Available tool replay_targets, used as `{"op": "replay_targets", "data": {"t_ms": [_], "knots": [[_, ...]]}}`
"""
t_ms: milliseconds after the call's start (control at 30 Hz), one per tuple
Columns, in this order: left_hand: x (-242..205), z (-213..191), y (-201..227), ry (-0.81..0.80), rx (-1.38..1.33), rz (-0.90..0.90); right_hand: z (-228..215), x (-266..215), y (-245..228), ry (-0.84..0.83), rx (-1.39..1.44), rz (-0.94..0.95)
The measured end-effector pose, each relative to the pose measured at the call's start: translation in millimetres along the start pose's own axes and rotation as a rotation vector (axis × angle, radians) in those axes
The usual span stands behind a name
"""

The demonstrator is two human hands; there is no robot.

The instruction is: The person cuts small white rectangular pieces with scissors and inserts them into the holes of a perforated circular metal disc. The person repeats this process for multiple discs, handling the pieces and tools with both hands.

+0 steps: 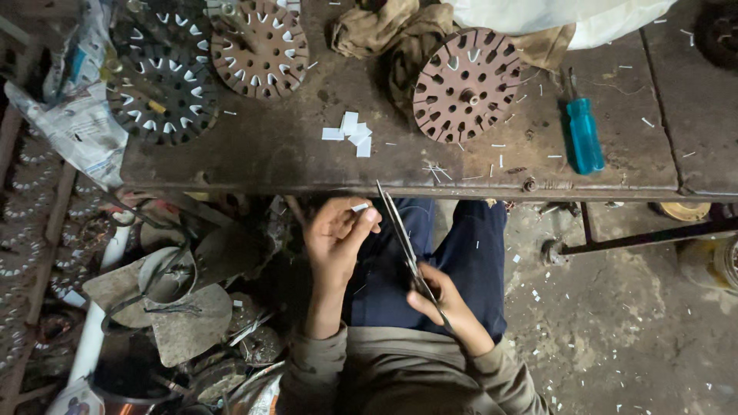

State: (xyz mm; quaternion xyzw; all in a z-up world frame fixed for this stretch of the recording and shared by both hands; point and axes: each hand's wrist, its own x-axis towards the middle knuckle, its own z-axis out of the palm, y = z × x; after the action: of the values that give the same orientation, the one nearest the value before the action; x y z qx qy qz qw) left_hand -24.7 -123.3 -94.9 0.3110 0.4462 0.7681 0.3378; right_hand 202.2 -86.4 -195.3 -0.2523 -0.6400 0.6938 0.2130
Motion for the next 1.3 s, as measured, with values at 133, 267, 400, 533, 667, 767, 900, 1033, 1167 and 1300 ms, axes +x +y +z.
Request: {"op": "replay_targets", "data": {"t_ms": [133, 267, 400, 533, 667, 767, 900, 1033, 1167, 1300], "knots": [[5.8, 0.6, 8.4, -0.038, -0.156, 0.019, 3.6, -22.8, -1.7, -0.090, 0.108, 0.103], [5.2, 2.4, 18.9, 0.021, -0.099, 0.052, 13.8, -37.7, -2.1, -0.188, 0.256, 0.116], [0.8, 0.8, 27.2, 0.057, -0.015, 0.077, 16.6, -38.9, -7.5, -0.236, 0.210, 0.060], [-5.7, -4.6, 34.5, 0.004, -0.058, -0.009, 21.7, -35.8, -17.1, -0.255, 0.229, 0.027], [-13.3, -3.6, 39.1, -0.042, -0.008, -0.047, 25.8, -35.5, -26.6, -0.187, 0.251, 0.102], [-16.9, -2.8, 43.0, -0.064, -0.011, -0.025, 29.8, -42.0, -33.2, -0.150, 0.231, 0.080], [-18.5, -4.3, 42.1, -0.071, -0.028, -0.003, 32.7, -52.2, -34.0, -0.133, 0.159, 0.044], [-17.9, -8.4, 34.2, -0.047, -0.037, 0.001, 32.3, -59.0, -21.3, -0.135, 0.097, 0.011], [-12.7, -12.1, 32.0, -0.017, -0.185, 0.116, 30.5, -56.4, -2.0, -0.171, 0.156, 0.020], [-11.8, -18.6, 44.4, -0.010, -0.229, 0.172, 25.8, -52.9, 5.9, -0.154, 0.205, 0.106]]}}
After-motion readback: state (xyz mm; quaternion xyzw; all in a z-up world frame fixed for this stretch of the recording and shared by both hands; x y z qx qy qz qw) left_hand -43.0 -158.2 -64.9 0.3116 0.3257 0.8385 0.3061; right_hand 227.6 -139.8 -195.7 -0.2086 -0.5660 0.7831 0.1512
